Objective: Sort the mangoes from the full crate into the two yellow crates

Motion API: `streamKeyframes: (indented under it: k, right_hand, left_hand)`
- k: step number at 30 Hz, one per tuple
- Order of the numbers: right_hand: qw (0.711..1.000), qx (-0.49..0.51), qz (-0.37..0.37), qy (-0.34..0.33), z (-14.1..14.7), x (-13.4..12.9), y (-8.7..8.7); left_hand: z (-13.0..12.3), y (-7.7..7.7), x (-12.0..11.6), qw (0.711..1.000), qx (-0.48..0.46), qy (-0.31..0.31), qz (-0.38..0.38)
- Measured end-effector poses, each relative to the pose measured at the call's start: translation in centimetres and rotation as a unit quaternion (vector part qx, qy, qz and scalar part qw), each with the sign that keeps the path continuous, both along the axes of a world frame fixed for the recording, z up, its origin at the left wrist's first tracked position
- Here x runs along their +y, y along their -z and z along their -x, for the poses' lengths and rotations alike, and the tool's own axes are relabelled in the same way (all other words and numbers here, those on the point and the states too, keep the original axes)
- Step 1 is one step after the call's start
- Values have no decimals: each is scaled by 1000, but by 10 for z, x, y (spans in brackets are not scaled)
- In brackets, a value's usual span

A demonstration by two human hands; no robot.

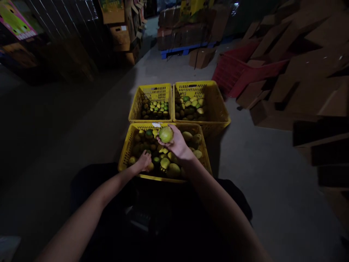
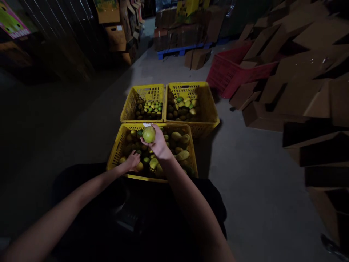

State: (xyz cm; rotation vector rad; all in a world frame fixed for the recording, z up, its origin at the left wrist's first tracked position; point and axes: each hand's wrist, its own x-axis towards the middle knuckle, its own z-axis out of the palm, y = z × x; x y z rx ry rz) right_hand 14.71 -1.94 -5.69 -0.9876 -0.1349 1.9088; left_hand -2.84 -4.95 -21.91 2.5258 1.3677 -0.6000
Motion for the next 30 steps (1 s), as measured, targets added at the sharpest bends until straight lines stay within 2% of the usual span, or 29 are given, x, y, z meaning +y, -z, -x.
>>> streamKeyframes:
  k: [5, 8, 10, 13, 17, 20, 22, 24, 26, 30]
  right_hand:
    - [1000, -13, 9, 10, 3, 1, 0]
    - [1000, -10, 21, 12, 4, 0, 0]
    - [1000, -10, 17, 15, 1, -1, -2]
    - [1000, -2, 9, 27, -9, -4, -6]
    - [998, -1, -43, 43, -21, -6, -16]
    - [991, 0, -127, 47, -24, -6, -26]
    - [984, 17, -176, 37, -22, -6, -34]
    - [979, 29, -202, 24, -18, -7, -39]
    - [978, 25, -205, 25, -14, -8, -40]
    - [977, 6, -208, 49, -9, -9, -34]
  left_hand:
    - [30, -42, 14, 996, -12, -61, -71]
    - [36, -65, 20, 986, -65, -101, -114]
    - [34, -80, 24, 970, -136, -125, -158]
    - [27, -106, 28, 927, -244, -162, -236]
    - [14, -148, 26, 830, -385, -211, -344]
    - [1, -175, 17, 732, -503, -221, -403]
    - [-8, -186, 12, 668, -587, -232, -393]
    - [-17, -191, 10, 611, -676, -252, -325]
    - [-26, -192, 10, 550, -760, -277, -208]
    - [-39, -199, 13, 397, -851, -341, 49]
